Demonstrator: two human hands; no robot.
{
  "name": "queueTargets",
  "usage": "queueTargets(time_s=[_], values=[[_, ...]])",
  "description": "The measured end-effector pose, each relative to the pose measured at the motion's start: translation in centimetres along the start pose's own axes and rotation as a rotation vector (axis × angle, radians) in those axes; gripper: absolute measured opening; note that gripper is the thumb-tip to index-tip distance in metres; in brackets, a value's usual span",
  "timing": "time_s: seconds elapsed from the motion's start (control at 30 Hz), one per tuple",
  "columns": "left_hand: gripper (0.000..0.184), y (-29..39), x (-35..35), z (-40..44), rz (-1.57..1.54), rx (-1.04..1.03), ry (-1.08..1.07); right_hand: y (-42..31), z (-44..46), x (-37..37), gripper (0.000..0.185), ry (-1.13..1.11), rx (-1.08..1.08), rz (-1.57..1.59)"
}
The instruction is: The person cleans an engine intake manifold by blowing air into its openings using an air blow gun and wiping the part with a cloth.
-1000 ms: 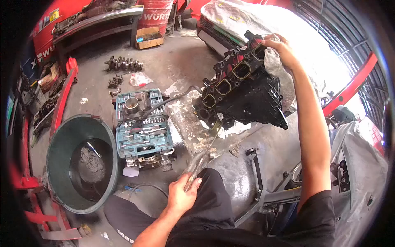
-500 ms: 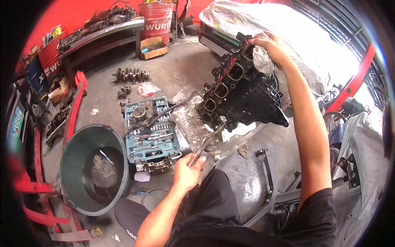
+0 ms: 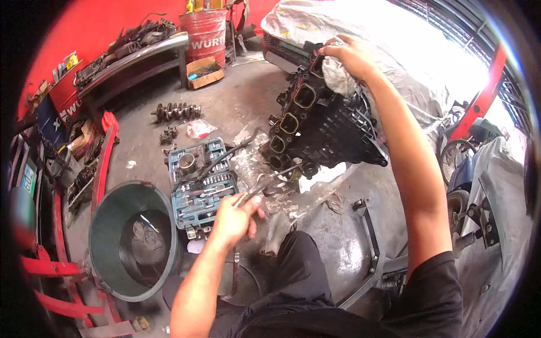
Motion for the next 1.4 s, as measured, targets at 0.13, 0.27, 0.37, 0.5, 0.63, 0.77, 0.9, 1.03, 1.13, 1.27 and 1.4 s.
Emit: queueTargets(time_s=[0.13,0.27,0.37,0.5,0.63,0.77,0.9,1.03,1.13,1.27,1.4], values=[[0.017,1.9,1.0,0.0,-0.079,0.081,0.026,2.4,1.5,-1.7,0.089,0.016,0.078,-0.020],[0.014,4.0,2.2,-5.3,0.159,-0.138,0.092,1.4,0.6,-0.7,0.081,-0.110,0.018,0.051],[0.019,5.2,1.8,-8.3,-0.051,-0.172,0.046,2.4,1.6,-1.0,0.078,-0.156,0.033,-0.008],[0.016,5.1,-0.5,-9.6,0.014,-0.254,0.030,2.7,2.3,-2.3,0.074,-0.190,0.133,-0.058],[0.019,8.6,-2.3,-9.3,0.044,-0.423,0.110,1.6,1.7,-1.3,0.069,-0.223,0.115,-0.136],[0.023,14.2,-5.5,-12.3,0.337,-0.792,0.051,-0.5,1.0,-0.7,0.046,-0.329,0.128,-0.125],[0.023,18.1,-7.8,-10.9,0.460,-0.890,0.083,-1.3,1.4,-1.5,0.046,-0.310,0.198,-0.133],[0.028,20.5,-8.7,-8.4,0.548,-0.842,0.099,-3.1,0.8,-1.6,0.050,-0.333,0.216,-0.196],[0.030,21.6,-7.6,-7.4,0.478,-0.754,0.063,-2.5,1.3,-2.2,0.049,-0.327,0.205,-0.196],[0.030,21.5,-6.7,-6.8,0.503,-0.682,0.030,-2.1,1.5,-2.2,0.049,-0.359,0.146,-0.141],[0.030,21.6,-6.7,-7.5,0.506,-0.751,-0.049,-2.9,1.0,-1.8,0.050,-0.367,0.188,-0.134]])
Point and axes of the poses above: each hand's wrist, its own z-axis towards the middle knuckle, its own x-axis out of the back of the hand, y = z × x, the point moved 6 cm from there along z, towards the middle knuckle, and after that the axes turned 15 degrees about y, right-handed, at the moved point
